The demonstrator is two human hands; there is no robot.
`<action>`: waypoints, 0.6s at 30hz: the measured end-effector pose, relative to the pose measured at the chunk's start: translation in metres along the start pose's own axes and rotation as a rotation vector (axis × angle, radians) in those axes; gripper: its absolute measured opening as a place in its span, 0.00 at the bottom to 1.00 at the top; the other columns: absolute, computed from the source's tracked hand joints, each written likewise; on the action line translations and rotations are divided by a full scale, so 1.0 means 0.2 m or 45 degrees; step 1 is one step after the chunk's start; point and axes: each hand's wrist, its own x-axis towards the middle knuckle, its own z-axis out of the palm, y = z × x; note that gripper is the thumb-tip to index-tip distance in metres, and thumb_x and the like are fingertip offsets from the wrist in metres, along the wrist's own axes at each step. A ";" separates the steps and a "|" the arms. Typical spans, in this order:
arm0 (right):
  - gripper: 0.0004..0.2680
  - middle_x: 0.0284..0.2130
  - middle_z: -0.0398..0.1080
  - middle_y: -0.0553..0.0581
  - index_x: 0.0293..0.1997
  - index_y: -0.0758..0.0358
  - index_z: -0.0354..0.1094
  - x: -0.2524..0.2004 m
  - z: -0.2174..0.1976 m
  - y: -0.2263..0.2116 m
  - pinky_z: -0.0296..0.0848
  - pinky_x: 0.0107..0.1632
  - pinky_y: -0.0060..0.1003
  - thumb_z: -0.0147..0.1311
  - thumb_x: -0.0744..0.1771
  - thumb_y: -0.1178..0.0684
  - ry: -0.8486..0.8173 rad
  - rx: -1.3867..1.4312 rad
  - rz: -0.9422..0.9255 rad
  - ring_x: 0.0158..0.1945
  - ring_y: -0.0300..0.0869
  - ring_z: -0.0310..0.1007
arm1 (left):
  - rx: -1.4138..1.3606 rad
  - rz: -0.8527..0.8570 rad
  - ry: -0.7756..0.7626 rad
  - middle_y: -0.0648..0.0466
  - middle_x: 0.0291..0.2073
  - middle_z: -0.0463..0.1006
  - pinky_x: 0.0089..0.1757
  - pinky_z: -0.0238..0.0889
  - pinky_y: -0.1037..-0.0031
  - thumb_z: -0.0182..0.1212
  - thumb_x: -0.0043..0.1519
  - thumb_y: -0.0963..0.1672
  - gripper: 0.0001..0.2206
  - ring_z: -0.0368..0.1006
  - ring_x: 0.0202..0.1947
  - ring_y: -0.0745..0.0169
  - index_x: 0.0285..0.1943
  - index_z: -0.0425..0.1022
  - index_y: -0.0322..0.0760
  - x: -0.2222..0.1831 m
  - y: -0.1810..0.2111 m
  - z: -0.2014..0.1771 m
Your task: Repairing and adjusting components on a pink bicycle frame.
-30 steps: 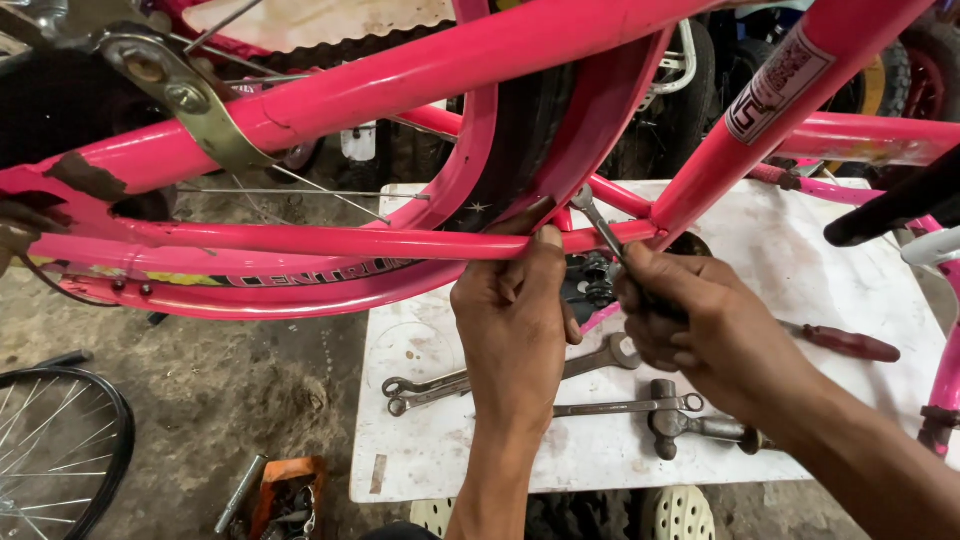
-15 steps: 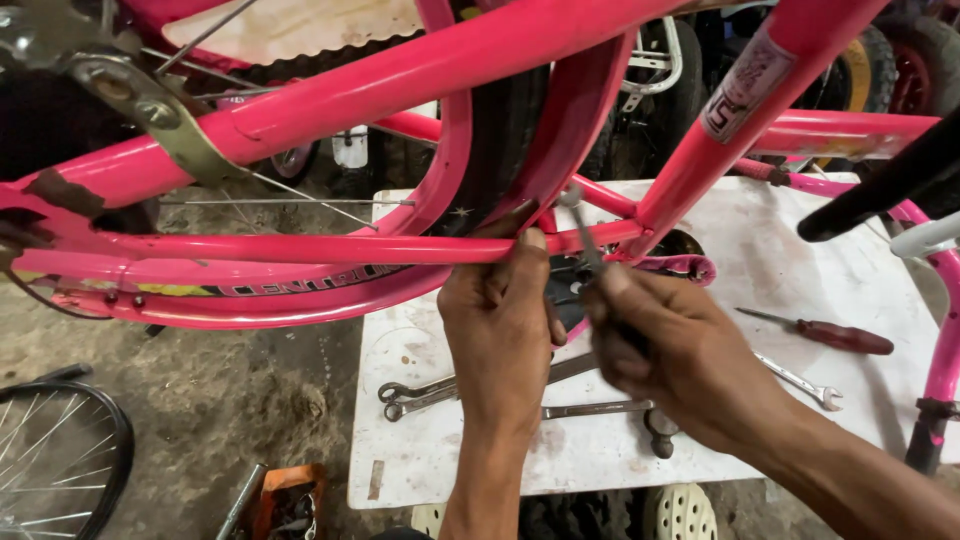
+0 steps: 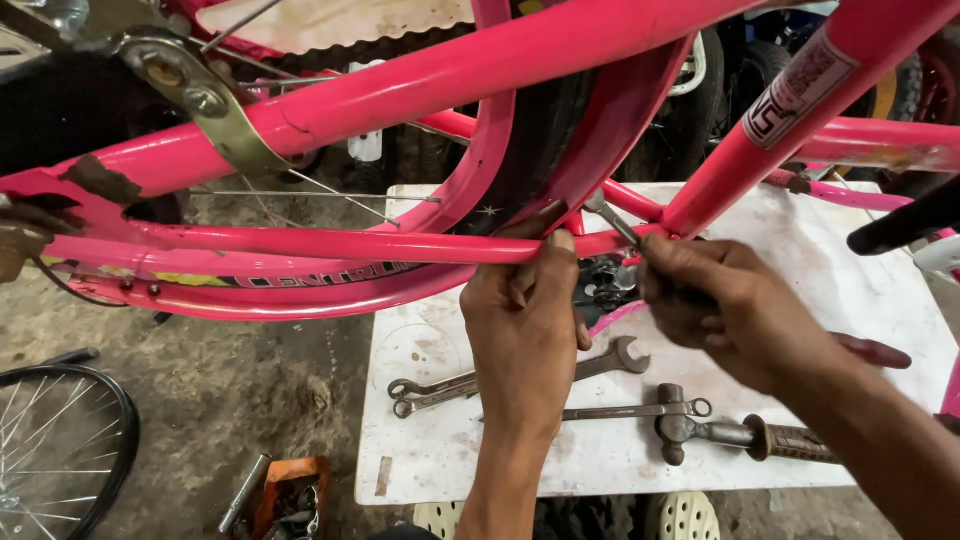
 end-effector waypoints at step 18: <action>0.16 0.09 0.48 0.44 0.30 0.70 0.67 -0.04 0.04 -0.01 0.40 0.17 0.32 0.50 0.69 0.43 0.060 -0.002 0.055 0.12 0.32 0.41 | -0.012 -0.004 0.000 0.64 0.15 0.61 0.19 0.59 0.78 0.58 0.67 0.43 0.08 0.58 0.15 0.77 0.45 0.78 0.31 -0.01 0.00 0.01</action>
